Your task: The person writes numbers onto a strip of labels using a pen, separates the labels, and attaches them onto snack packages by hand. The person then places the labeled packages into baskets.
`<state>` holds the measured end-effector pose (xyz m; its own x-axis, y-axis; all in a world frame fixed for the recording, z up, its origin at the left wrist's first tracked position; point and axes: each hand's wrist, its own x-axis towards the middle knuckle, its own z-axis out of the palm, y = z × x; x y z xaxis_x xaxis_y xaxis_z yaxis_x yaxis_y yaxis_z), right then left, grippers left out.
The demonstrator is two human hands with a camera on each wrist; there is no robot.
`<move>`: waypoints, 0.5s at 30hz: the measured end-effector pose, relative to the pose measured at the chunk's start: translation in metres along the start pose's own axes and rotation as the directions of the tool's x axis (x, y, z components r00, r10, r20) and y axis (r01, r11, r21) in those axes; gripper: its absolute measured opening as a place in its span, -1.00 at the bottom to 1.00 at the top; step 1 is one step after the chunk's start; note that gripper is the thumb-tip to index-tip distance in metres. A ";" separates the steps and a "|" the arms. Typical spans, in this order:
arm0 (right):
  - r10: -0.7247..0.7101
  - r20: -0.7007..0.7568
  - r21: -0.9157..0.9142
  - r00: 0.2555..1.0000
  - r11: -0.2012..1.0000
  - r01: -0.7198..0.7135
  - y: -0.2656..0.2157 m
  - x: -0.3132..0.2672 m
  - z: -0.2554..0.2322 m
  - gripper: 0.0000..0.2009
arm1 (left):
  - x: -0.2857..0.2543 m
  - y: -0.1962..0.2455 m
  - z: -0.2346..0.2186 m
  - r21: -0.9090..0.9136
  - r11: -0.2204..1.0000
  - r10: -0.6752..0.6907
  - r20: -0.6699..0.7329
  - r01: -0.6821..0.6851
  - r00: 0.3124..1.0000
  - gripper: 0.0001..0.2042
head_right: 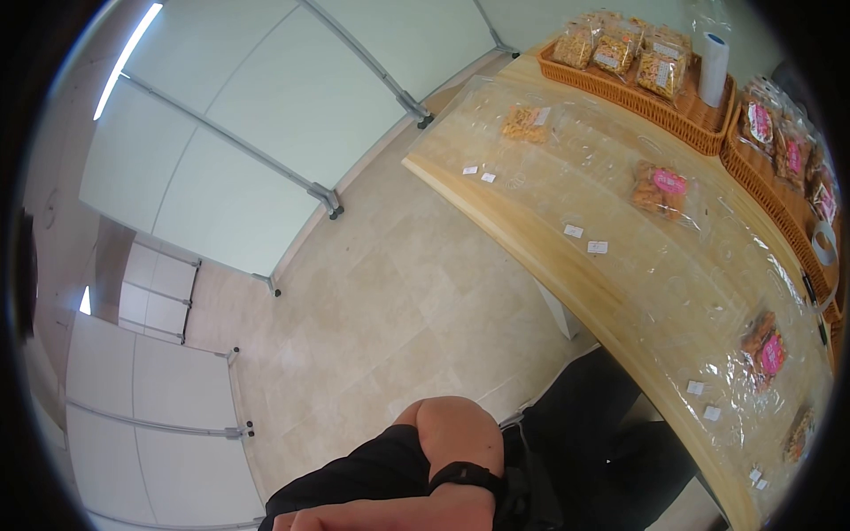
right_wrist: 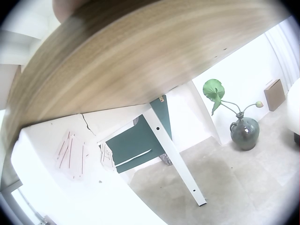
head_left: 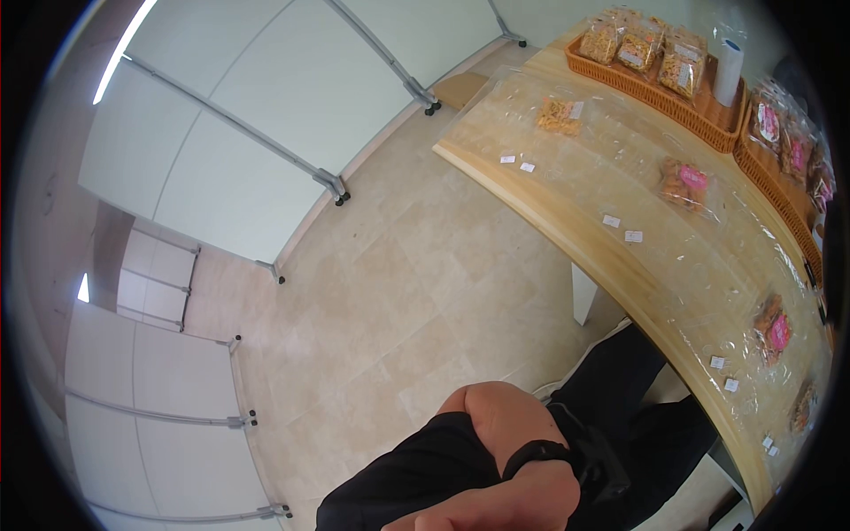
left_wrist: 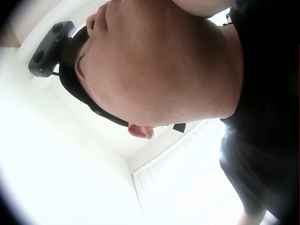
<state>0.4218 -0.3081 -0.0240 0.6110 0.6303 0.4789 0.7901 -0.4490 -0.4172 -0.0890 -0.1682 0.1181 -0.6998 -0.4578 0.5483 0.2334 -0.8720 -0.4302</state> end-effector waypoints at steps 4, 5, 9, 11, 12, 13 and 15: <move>0.029 -0.005 0.046 1.000 0.998 -0.029 0.001 0.000 0.000 -0.55 | 0.015 0.012 -0.011 0.195 0.962 -0.229 0.182 0.194 0.956 -0.83; 0.037 -0.007 0.059 0.999 0.998 -0.036 0.001 0.000 0.001 -0.54 | 0.006 0.016 -0.014 0.195 0.961 -0.230 0.182 0.194 0.956 -0.83; 0.017 -0.005 -0.038 1.000 0.999 -0.017 -0.006 0.000 -0.003 -0.50 | -0.005 -0.011 0.000 -0.142 0.972 0.173 -0.122 -0.189 0.977 -0.82; 0.058 -0.002 0.050 0.998 0.997 -0.058 -0.001 0.000 0.000 -0.49 | -0.001 0.000 -0.006 -0.127 0.977 0.158 -0.113 -0.172 0.981 -0.82; 0.097 0.004 0.137 0.995 0.986 -0.097 -0.005 0.001 0.001 -0.48 | 0.002 0.005 -0.008 0.010 1.000 0.014 0.021 -0.014 1.000 -0.81; 0.098 0.004 0.136 0.995 0.986 -0.097 -0.008 0.000 0.000 -0.48 | 0.003 0.008 -0.010 0.164 0.978 -0.148 0.131 0.126 0.980 -0.81; 0.075 0.014 0.048 0.997 0.996 -0.076 -0.013 0.000 -0.004 -0.48 | -0.002 0.005 -0.012 0.035 0.999 -0.041 0.076 0.038 0.996 -0.81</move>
<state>0.4113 -0.3047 -0.0158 0.6681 0.6036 0.4351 0.7382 -0.4647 -0.4890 -0.0941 -0.1696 0.1059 -0.6556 -0.4337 0.6181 0.2302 -0.8944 -0.3834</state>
